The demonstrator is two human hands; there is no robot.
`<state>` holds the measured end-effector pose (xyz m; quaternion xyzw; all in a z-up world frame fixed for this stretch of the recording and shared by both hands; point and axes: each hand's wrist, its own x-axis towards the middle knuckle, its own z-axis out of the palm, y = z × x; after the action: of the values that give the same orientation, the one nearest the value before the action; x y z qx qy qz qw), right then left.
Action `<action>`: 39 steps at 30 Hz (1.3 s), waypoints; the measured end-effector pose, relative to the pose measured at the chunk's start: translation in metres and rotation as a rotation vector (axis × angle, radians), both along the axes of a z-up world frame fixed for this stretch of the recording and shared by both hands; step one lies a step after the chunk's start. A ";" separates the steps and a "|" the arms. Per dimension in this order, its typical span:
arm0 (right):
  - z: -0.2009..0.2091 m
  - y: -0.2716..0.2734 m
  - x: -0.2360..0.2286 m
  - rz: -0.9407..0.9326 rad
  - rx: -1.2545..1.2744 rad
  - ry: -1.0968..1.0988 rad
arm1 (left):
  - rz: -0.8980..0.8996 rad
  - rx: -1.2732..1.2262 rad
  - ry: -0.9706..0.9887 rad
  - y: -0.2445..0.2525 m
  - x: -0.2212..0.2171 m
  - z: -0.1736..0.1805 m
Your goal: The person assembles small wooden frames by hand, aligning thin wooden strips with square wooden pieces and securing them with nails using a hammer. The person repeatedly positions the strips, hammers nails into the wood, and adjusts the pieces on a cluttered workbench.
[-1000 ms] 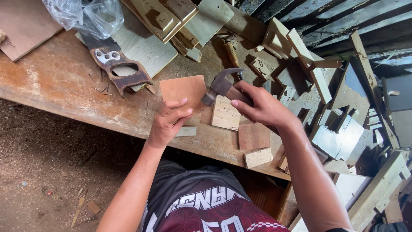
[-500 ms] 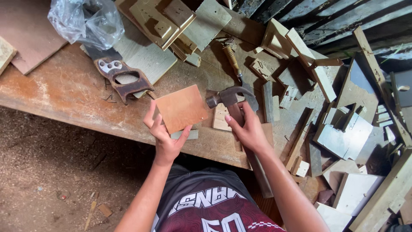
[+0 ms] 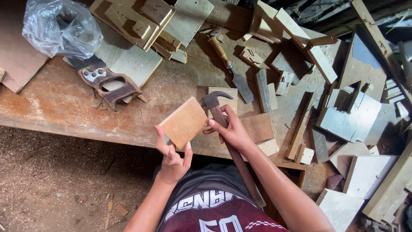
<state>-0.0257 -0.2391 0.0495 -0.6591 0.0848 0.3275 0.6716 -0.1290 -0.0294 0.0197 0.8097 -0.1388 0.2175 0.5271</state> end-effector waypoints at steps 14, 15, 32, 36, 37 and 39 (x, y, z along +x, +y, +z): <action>-0.017 -0.008 0.009 -0.115 -0.149 0.005 | -0.227 0.087 0.374 0.064 0.006 0.009; -0.019 -0.008 0.009 -0.135 -0.137 0.018 | -0.152 0.119 0.529 0.066 0.020 0.012; -0.057 -0.007 0.024 -0.090 -0.554 -0.485 | -0.628 0.811 0.946 0.008 0.180 0.001; -0.042 -0.010 0.005 -0.142 -0.559 -0.604 | -0.589 0.840 0.992 0.000 0.172 -0.006; -0.037 -0.013 0.001 -0.150 -0.564 -0.570 | -0.594 0.810 0.930 -0.001 0.172 -0.007; -0.030 -0.020 -0.003 -0.200 -0.528 -0.422 | -0.560 0.806 0.892 -0.001 0.172 -0.013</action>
<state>-0.0287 -0.2589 0.0191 -0.8517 0.0899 0.0834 0.5095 0.0434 -0.0303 0.0067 0.8892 -0.1830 -0.3529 0.2265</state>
